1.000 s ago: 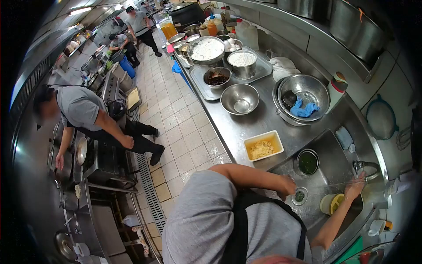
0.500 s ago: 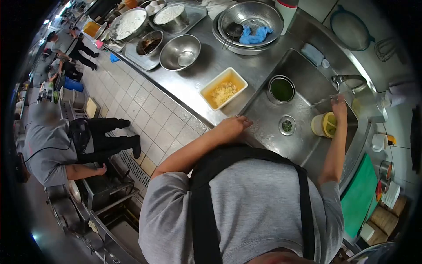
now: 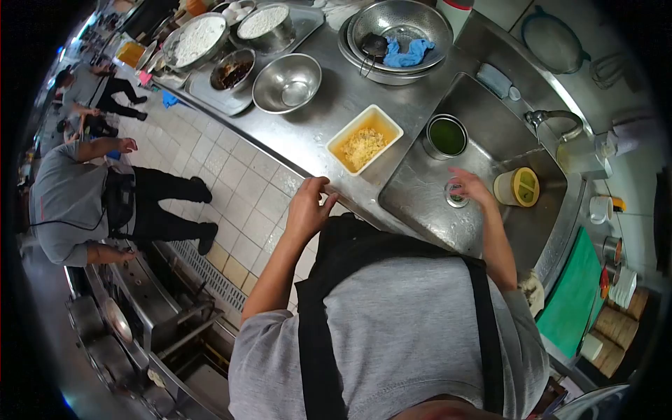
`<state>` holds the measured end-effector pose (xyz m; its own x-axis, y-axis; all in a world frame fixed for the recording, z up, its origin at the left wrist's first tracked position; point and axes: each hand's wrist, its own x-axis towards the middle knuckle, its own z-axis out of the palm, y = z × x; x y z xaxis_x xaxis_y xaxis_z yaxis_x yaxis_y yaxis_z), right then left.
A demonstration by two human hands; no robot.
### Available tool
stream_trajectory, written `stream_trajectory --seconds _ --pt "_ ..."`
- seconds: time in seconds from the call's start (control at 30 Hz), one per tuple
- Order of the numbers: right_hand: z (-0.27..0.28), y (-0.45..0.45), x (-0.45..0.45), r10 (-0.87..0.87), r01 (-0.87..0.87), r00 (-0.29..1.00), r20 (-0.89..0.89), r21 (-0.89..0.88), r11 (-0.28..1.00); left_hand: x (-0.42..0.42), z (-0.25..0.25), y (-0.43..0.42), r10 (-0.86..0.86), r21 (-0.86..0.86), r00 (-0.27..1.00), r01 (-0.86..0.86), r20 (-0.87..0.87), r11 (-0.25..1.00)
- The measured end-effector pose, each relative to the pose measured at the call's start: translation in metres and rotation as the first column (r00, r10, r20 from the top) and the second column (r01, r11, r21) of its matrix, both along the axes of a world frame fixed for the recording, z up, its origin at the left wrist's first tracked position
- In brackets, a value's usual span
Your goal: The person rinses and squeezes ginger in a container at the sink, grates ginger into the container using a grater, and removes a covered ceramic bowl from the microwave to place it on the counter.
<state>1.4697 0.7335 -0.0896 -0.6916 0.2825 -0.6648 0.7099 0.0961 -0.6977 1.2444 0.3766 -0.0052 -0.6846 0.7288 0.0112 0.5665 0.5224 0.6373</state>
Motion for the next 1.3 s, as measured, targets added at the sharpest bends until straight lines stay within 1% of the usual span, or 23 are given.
stream_trajectory --seconds 0.03,0.1,0.13,0.17,0.23,0.3,0.47,0.57,0.6,0.67,0.73,0.77,0.83,0.9,0.93,0.97,1.0,1.03,1.1,1.13,1.17,1.2,1.3 --pt "0.006 -0.005 -0.017 0.238 -0.473 0.862 0.448 0.539 0.697 -0.003 0.002 -0.001 0.067 0.06 0.997 -0.065 -0.025 0.996" --pt "0.042 -0.009 -0.048 0.13 -0.318 0.948 0.291 0.884 0.342 -0.009 0.005 0.005 0.074 0.146 0.996 -0.067 -0.042 0.987" --pt "0.053 -0.004 -0.068 0.111 -0.014 0.993 -0.039 0.898 0.44 -0.014 0.007 0.009 0.045 0.18 0.997 -0.032 -0.067 0.983" --pt "0.064 0.002 -0.091 0.061 0.278 0.931 -0.361 0.805 0.524 -0.017 0.009 0.015 0.018 0.212 0.996 0.002 -0.091 0.977" --pt "0.115 -0.021 -0.16 0.41 0.458 0.735 -0.54 0.841 0.287 -0.017 0.016 0.039 -0.02 0.129 0.986 0.042 -0.167 0.991" --pt "0.134 -0.044 -0.206 0.505 0.339 0.787 -0.354 0.932 0.126 -0.019 0.007 0.051 -0.058 0.119 0.988 0.075 -0.14 0.99" --pt "0.114 -0.062 -0.28 0.529 0.161 0.84 -0.118 0.986 -0.036 -0.026 -0.008 0.063 -0.018 0.14 0.996 0.03 -0.088 0.99" --pt "0.106 -0.034 -0.296 0.535 0.112 0.826 -0.178 0.982 0.154 -0.03 0.002 0.046 0.022 0.213 0.998 -0.007 -0.067 0.977" --pt "0.126 -0.032 -0.295 0.485 0.153 0.804 -0.344 0.908 0.39 -0.031 0.009 0.033 0.042 0.237 0.997 -0.025 -0.064 0.971" --pt "0.137 -0.009 -0.295 0.338 0.437 0.572 -0.747 0.626 0.646 -0.032 0.03 -0.001 0.116 0.301 0.98 -0.063 -0.161 0.952" --pt "0.179 -0.006 -0.275 0.26 0.603 0.346 -0.902 0.426 0.675 -0.035 0.033 -0.039 0.211 0.367 0.914 -0.075 -0.346 0.927" --pt "0.188 -0.002 -0.27 0.138 0.587 0.237 -0.962 0.255 0.769 -0.033 0.026 -0.059 0.334 0.422 0.889 -0.185 -0.314 0.887" --pt "0.218 -0.011 -0.252 0.22 0.622 0.508 -0.833 0.531 0.576 -0.023 0.02 -0.094 0.51 0.347 0.817 -0.412 -0.269 0.843" --pt "0.21 -0.002 -0.266 0.546 0.445 0.535 -0.645 0.764 0.468 -0.011 0.003 -0.127 0.603 0.282 0.752 -0.538 -0.265 0.795" --pt "0.204 0.004 -0.281 0.613 0.131 0.748 -0.255 0.962 0.24 -0.006 -0.014 -0.146 0.658 0.264 0.696 -0.603 -0.287 0.753" --pt "0.191 0.014 -0.299 0.572 -0.218 0.798 0.187 0.976 -0.015 0.001 -0.029 -0.164 0.687 0.229 0.66 -0.649 -0.304 0.726" --pt "0.154 0.033 -0.315 0.445 -0.249 0.872 0.203 0.967 0.047 0.01 -0.047 -0.182 0.724 0.193 0.618 -0.704 -0.306 0.683" --pt "0.17 0.016 -0.315 0.423 -0.421 0.839 0.342 0.901 0.107 0.021 -0.068 -0.201 0.776 0.19 0.568 -0.759 -0.272 0.623" --pt "0.139 0.048 -0.336 0.513 -0.563 0.708 0.486 0.827 -0.007 0.051 -0.12 -0.245 0.827 0.075 0.47 -0.855 -0.309 0.514" --pt "0.126 0.066 -0.345 0.56 -0.502 0.732 0.387 0.862 0.061 0.071 -0.142 -0.266 0.852 -0.005 0.422 -0.897 -0.309 0.442" --pt "0.132 0.07 -0.347 0.57 -0.486 0.723 0.391 0.874 0.016 0.096 -0.174 -0.288 0.908 -0.059 0.271 -0.962 -0.319 0.266" --pt "0.15 0.058 -0.345 0.529 -0.358 0.791 0.306 0.934 -0.005 0.119 -0.199 -0.308 0.936 -0.113 0.118 -0.99 -0.332 0.084" --pt "0.234 0.001 -0.342 0.448 0.004 0.894 -0.013 1.0 0.021 0.165 -0.216 -0.346 0.879 -0.217 -0.456 -0.852 -0.138 -0.477"
